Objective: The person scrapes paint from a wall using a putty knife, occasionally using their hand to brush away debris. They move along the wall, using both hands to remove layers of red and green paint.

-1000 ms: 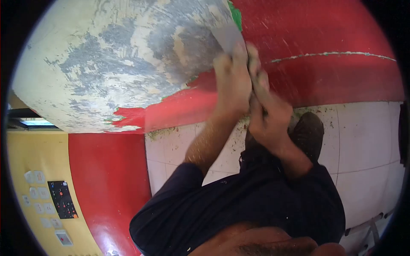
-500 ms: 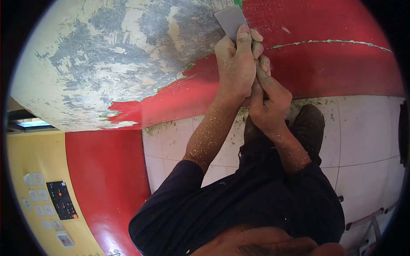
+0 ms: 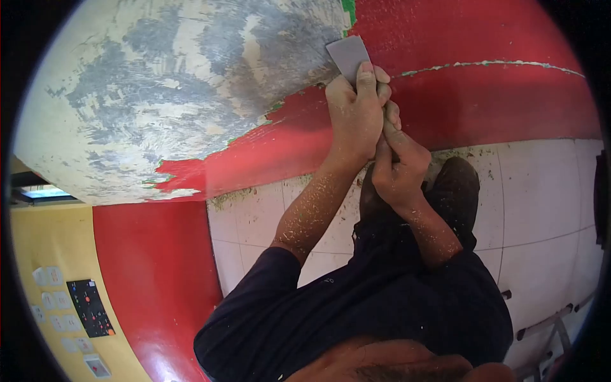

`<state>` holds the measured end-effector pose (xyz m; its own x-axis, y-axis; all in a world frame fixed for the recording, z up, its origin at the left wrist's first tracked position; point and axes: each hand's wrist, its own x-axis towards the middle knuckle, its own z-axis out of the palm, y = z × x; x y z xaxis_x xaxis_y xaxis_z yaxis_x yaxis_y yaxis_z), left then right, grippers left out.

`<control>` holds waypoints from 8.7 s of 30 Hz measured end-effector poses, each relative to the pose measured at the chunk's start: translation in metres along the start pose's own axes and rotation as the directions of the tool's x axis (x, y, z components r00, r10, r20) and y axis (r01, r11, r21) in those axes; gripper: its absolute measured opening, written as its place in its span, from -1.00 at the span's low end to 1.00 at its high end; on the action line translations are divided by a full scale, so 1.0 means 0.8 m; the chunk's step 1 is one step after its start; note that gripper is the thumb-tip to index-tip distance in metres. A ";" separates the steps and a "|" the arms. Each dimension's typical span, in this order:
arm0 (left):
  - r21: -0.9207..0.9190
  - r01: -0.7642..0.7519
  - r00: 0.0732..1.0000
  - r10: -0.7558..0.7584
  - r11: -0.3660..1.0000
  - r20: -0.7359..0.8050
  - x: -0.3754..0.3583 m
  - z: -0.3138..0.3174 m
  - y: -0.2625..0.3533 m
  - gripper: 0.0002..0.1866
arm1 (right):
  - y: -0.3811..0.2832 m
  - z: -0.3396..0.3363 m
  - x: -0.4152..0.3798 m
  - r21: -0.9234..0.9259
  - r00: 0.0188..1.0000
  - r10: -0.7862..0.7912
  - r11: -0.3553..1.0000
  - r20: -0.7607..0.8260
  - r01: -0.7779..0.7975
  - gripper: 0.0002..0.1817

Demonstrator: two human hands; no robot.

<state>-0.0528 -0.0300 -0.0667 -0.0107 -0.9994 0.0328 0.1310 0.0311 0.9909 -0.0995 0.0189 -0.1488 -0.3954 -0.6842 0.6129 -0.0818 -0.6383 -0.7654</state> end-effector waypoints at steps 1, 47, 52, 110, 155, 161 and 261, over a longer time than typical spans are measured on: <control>0.013 -0.001 1.000 0.001 1.000 0.016 -0.001 -0.001 -0.002 -0.69 | 0.001 -0.001 -0.002 0.001 1.000 0.005 1.000 0.004 -0.005 -0.70; 0.075 -0.066 0.992 0.057 0.995 0.113 0.007 0.006 0.004 -0.68 | 0.012 0.003 0.015 -0.045 0.995 -0.093 0.995 -0.042 0.092 -0.67; 0.057 -0.023 1.000 0.022 0.998 0.016 -0.003 -0.012 -0.020 -0.70 | 0.011 -0.003 0.005 -0.085 0.998 -0.046 0.995 0.052 0.050 -0.63; 0.136 -0.226 0.974 0.223 0.965 0.037 0.024 0.050 0.056 -0.60 | -0.007 -0.011 0.061 0.009 0.996 -0.082 0.997 0.016 0.082 -0.61; -0.269 0.007 0.908 0.107 0.963 0.406 -0.054 -0.019 -0.061 -0.49 | -0.055 -0.076 -0.060 -0.125 0.948 0.305 0.948 0.096 -0.293 -0.61; -0.172 -0.054 0.978 0.087 0.984 0.192 -0.025 -0.047 -0.050 -0.62 | -0.004 0.004 -0.053 -0.116 0.995 0.090 0.990 0.037 -0.085 -0.64; 0.892 0.306 0.644 -0.762 0.334 0.064 0.037 -0.069 0.158 -0.58 | -0.185 0.207 0.051 0.818 0.179 0.945 0.326 -0.273 -0.474 -0.65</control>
<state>0.0186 -0.0567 0.0524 -0.1700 -0.6665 -0.7258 -0.8434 -0.2825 0.4570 0.0478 0.0271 0.0223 -0.3981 -0.6293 -0.6675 0.9090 -0.1726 -0.3794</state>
